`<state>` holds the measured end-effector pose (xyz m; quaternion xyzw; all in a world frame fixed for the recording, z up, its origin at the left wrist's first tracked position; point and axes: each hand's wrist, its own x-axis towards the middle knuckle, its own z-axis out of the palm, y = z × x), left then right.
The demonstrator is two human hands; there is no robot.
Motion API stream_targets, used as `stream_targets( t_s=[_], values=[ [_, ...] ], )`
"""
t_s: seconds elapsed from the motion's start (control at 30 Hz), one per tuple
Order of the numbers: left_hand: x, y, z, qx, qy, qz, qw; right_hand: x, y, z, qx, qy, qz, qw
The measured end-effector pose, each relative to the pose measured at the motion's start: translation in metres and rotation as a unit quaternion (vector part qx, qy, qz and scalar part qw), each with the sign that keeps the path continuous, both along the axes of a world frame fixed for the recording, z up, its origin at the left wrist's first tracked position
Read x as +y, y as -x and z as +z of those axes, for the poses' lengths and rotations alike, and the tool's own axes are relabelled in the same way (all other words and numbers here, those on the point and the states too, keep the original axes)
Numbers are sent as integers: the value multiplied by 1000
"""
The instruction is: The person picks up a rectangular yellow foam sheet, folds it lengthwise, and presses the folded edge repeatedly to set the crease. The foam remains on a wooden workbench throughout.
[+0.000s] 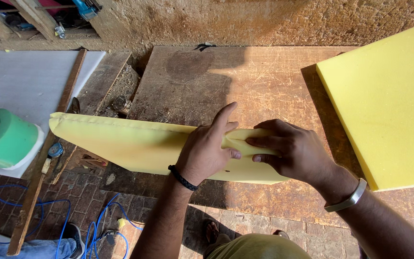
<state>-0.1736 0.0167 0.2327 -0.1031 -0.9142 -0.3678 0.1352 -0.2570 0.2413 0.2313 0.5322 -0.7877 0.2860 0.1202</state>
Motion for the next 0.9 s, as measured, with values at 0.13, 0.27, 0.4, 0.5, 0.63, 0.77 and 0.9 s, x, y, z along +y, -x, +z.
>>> stream_targets(
  t_s=[0.13,0.27,0.4,0.5,0.63,0.77,0.9],
  values=[
    [10,8,-23,11,-40,75,996,-5,1,-5,-26,-23,-56,998],
    [15,15,-39,191,-13,107,976,-6,2,-7,-52,-47,-86,994],
    [17,19,-39,154,-19,151,976,6,5,-3,-65,41,25,997],
    [18,16,-34,136,-23,153,979,17,6,1,-147,157,146,966],
    [21,9,-24,126,-27,136,982,28,7,1,-106,97,82,986],
    [18,2,-11,86,9,104,991,25,2,-5,6,18,22,1000],
    [16,1,-2,103,101,15,989,18,-3,-8,4,55,-4,998]
  ],
)
